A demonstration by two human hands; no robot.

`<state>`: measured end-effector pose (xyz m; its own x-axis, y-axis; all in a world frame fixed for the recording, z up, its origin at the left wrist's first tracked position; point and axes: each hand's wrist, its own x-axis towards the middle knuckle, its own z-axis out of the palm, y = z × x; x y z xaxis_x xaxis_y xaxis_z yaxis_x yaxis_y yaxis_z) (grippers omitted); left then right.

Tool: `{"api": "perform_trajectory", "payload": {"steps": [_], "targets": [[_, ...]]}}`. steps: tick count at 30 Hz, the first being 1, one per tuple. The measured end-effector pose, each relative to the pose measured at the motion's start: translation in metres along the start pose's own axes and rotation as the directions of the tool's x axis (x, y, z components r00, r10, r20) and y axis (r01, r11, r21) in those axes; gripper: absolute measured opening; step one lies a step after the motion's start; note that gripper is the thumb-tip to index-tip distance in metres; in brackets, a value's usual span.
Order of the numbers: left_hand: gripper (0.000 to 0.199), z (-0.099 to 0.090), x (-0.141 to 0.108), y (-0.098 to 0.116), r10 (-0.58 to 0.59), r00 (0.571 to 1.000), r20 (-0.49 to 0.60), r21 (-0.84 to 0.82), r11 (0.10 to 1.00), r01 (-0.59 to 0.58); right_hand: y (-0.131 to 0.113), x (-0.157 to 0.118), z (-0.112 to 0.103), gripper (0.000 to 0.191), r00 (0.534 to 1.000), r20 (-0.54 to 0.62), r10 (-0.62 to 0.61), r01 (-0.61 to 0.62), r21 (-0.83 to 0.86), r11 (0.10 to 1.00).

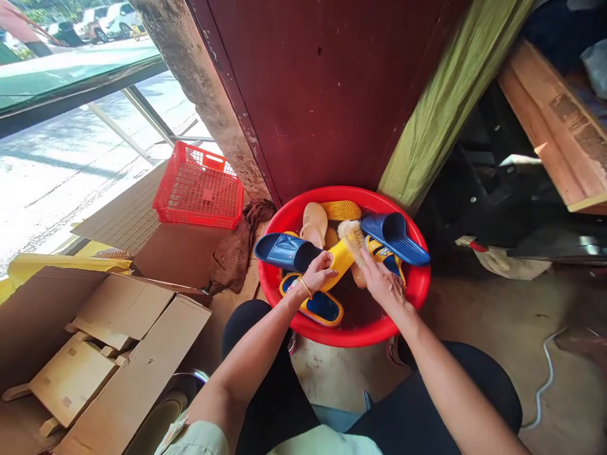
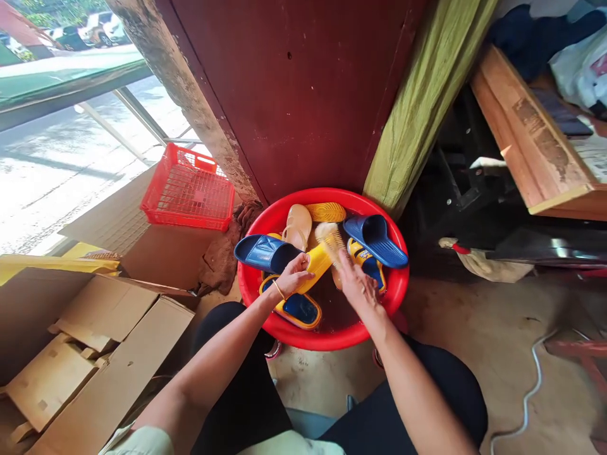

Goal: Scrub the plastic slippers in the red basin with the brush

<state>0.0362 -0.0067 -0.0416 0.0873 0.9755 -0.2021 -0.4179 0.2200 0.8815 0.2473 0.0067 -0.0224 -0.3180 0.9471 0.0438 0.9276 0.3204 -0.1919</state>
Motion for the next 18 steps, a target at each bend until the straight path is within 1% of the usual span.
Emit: {"api": "perform_trajectory", "payload": {"steps": [2, 3, 5, 6, 7, 9, 10, 11, 13, 14, 15, 16, 18], "targets": [[0.046, 0.000, -0.001, 0.002, -0.019, 0.997, -0.081, -0.006, 1.000, 0.018, 0.009, 0.007, -0.004, 0.058, 0.997, -0.026, 0.072, -0.071, 0.035, 0.997], [0.044, 0.000, -0.001, 0.005, -0.031, 0.992, -0.124, -0.029, 0.999, 0.028, 0.009, 0.006, -0.004, 0.059, 0.997, -0.043, 0.065, -0.062, 0.065, 0.996], [0.037, -0.001, -0.001, 0.013, -0.073, 0.982, -0.174, -0.121, 0.991, 0.052, -0.005, -0.005, 0.002, 0.059, 0.997, -0.069, -0.034, 0.041, 0.115, 0.993], [0.034, -0.002, 0.000, 0.017, -0.098, 0.980, -0.172, -0.186, 0.980, 0.066, -0.016, -0.014, 0.006, 0.059, 0.991, -0.076, -0.108, 0.117, 0.125, 0.985], [0.034, -0.003, 0.001, 0.022, -0.125, 0.981, -0.149, -0.256, 0.963, 0.084, -0.028, -0.024, 0.012, 0.059, 0.981, -0.055, -0.186, 0.191, 0.111, 0.975], [0.042, -0.006, 0.001, 0.029, -0.157, 0.983, -0.098, -0.386, 0.916, 0.108, -0.043, -0.036, 0.020, 0.058, 0.956, -0.008, -0.295, 0.294, 0.074, 0.953], [0.048, -0.007, 0.001, 0.031, -0.169, 0.982, -0.087, -0.434, 0.893, 0.116, -0.044, -0.036, 0.022, 0.057, 0.954, 0.002, -0.300, 0.300, 0.055, 0.952], [0.050, -0.008, 0.000, 0.032, -0.185, 0.979, -0.081, -0.468, 0.875, 0.126, -0.041, -0.032, 0.022, 0.057, 0.962, -0.001, -0.273, 0.272, 0.043, 0.961], [0.050, -0.010, -0.003, 0.031, -0.227, 0.971, -0.075, -0.496, 0.853, 0.161, -0.026, -0.016, 0.020, 0.057, 0.988, -0.044, -0.148, 0.150, 0.052, 0.987], [0.048, -0.010, -0.005, 0.030, -0.252, 0.965, -0.067, -0.496, 0.848, 0.187, -0.018, -0.009, 0.018, 0.058, 0.992, -0.077, -0.103, 0.109, 0.087, 0.990], [0.045, -0.010, -0.006, 0.028, -0.273, 0.960, -0.058, -0.490, 0.846, 0.211, -0.012, -0.004, 0.016, 0.058, 0.990, -0.115, -0.080, 0.094, 0.122, 0.988], [0.042, -0.009, -0.006, 0.026, -0.282, 0.958, -0.053, -0.483, 0.847, 0.223, -0.010, -0.002, 0.016, 0.058, 0.984, -0.154, -0.092, 0.116, 0.153, 0.981], [0.037, -0.008, -0.005, 0.022, -0.275, 0.960, -0.059, -0.471, 0.855, 0.216, -0.019, -0.010, 0.017, 0.058, 0.959, -0.214, -0.185, 0.222, 0.165, 0.961]]}}
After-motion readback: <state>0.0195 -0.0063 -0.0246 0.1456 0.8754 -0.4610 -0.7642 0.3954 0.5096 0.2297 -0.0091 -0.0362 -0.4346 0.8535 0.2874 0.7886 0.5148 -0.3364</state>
